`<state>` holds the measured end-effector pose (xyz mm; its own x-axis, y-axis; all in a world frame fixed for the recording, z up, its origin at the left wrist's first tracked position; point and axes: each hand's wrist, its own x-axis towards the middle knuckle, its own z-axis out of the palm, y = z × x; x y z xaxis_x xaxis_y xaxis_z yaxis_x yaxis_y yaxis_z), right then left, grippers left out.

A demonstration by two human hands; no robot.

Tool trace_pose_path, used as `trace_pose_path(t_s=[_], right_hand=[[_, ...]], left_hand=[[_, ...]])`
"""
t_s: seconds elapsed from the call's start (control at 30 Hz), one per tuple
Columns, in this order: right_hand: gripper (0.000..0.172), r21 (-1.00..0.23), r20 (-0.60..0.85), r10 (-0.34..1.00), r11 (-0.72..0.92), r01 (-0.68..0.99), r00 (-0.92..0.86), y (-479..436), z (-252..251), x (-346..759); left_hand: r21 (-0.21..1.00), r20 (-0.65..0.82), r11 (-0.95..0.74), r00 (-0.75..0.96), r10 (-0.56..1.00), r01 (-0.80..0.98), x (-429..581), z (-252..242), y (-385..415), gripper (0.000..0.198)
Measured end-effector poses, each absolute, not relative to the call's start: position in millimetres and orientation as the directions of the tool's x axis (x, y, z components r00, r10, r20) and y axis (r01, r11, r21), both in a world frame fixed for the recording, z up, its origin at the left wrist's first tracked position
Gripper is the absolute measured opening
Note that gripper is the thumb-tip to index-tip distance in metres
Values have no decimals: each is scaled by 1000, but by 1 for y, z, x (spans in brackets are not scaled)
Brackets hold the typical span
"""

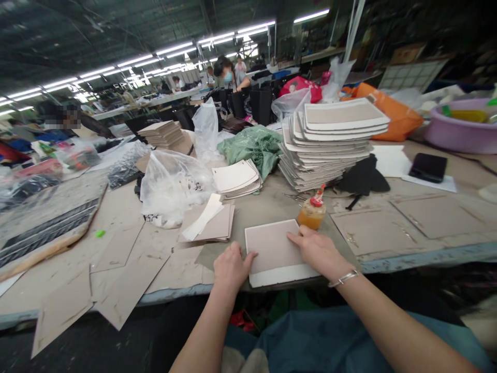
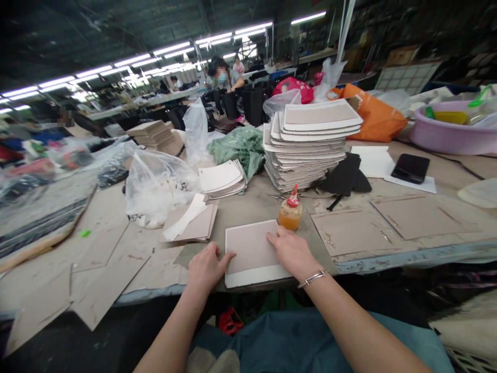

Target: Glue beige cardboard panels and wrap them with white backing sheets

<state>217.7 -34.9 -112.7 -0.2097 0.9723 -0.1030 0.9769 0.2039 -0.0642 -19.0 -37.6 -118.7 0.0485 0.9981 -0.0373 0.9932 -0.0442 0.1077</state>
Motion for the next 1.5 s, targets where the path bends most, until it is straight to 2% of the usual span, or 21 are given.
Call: trace_pose_path(t_s=[0.07,0.13,0.2,0.3,0.37,0.43,0.5,0.53,0.6,0.7,0.8,0.87,0.97,1.07,1.3,1.37,1.4,1.47,1.5], right_hand=[[37,-60,-89,972,212,975,-217,-36,-112,215],[35,-54,-75,972,220,974,-223,-37,-111,213],[34,-55,-62,972,225,973,-228,-38,-112,212],[36,-88,-28,978,204,975,-207,-39,-117,213],[33,-164,19,985,174,971,-173,-40,-121,218],[26,-296,129,987,134,946,-99,-41,-123,229],[21,-457,283,955,54,888,87,-40,-125,244],[24,-539,339,917,7,842,209,-39,-126,252],[41,-687,378,831,-44,725,409,-34,-131,265],[73,-805,345,819,8,593,458,-23,-142,273],[97,-815,263,894,6,579,362,-13,-152,264],[100,-781,231,909,-39,623,347,-8,-155,255],[89,-665,323,880,-53,745,350,-3,-158,248],[74,-560,432,859,16,829,276,2,-162,250],[59,-656,423,865,88,750,269,3,-157,258],[56,-782,345,895,108,614,282,-2,-150,258],[53,-869,271,923,112,483,274,-6,-147,257],[47,-989,97,974,71,129,207,-14,-140,254],[43,-998,21,986,29,-47,163,-20,-138,252]], left_hand=[[154,73,-190,181,981,970,-15,-121,-43,38],[156,150,-399,378,914,903,-7,-126,-50,47],[128,143,-539,522,841,833,4,-133,-57,63],[100,84,-590,584,808,801,14,-143,-62,75],[93,71,-584,580,812,806,15,-146,-63,78],[92,77,-584,579,812,807,13,-148,-63,80],[94,90,-586,579,810,805,12,-149,-62,81],[95,95,-586,579,810,805,11,-150,-62,81],[104,101,-584,576,811,805,11,-151,-62,81],[127,102,-572,563,820,810,12,-150,-63,82],[150,111,-574,563,819,805,12,-143,-67,78],[168,116,-607,596,794,776,11,-137,-71,71],[209,100,-666,662,743,716,12,-132,-78,58],[246,70,-665,671,738,705,14,-135,-82,49],[262,65,-631,639,766,730,18,-137,-83,47],[262,74,-620,625,777,740,18,-136,-84,46],[259,79,-615,618,782,745,18,-136,-85,46],[252,85,-609,610,788,752,19,-134,-85,46],[248,85,-609,609,788,754,19,-133,-85,45]])
